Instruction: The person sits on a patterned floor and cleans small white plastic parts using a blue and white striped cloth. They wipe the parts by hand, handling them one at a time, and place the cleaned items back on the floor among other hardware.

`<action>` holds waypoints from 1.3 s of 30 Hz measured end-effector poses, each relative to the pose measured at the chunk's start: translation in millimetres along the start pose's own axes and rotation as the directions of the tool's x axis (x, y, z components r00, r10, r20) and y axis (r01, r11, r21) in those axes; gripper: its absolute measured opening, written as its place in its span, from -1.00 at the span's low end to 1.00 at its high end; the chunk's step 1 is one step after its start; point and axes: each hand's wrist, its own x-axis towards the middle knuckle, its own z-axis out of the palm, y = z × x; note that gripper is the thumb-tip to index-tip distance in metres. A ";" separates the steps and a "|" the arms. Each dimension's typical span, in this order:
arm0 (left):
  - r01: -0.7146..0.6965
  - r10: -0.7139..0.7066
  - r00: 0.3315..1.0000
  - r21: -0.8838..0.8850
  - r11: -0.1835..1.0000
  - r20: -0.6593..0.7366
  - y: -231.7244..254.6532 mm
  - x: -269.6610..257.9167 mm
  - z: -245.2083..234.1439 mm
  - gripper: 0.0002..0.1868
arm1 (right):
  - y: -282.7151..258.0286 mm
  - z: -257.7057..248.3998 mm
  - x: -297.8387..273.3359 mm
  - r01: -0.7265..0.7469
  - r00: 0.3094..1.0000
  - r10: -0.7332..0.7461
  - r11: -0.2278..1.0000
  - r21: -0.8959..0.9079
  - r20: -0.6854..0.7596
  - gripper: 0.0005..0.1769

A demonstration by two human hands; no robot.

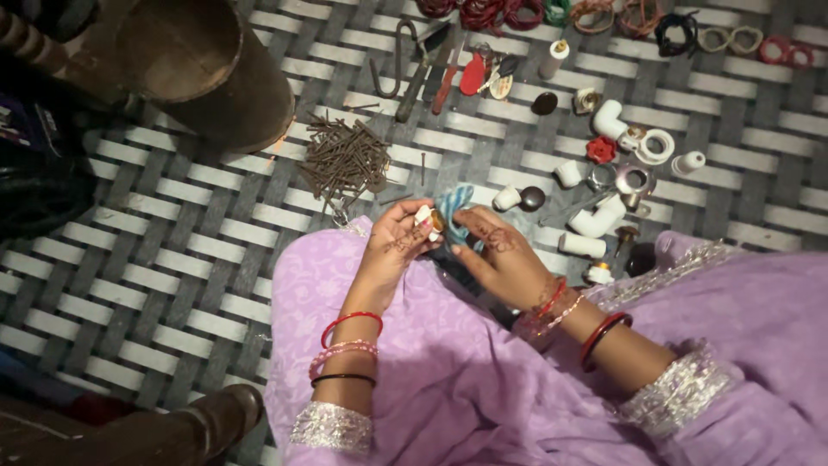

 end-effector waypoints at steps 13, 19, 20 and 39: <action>0.120 -0.121 0.993 0.121 0.985 0.003 -2.0 -1.5 -1.9 -0.62 | -9.1 -3.4 11.1 -0.033 0.997 0.044 0.986 -0.164 0.062 -0.81; 0.056 -0.060 0.998 0.125 0.991 0.025 6.9 -5.4 4.8 -0.62 | -5.1 1.8 7.1 -0.233 0.971 0.232 0.972 0.021 0.052 -0.87; 0.048 -0.051 0.999 0.097 0.994 0.020 7.1 -6.0 4.7 -0.62 | -2.8 2.8 7.7 -0.206 0.978 0.205 0.975 0.077 0.026 -0.87; -0.017 0.009 0.993 -0.063 0.998 -0.119 -4.6 1.8 0.5 -0.63 | 17.7 16.2 4.4 -0.238 0.929 0.317 0.907 0.349 -0.191 -0.91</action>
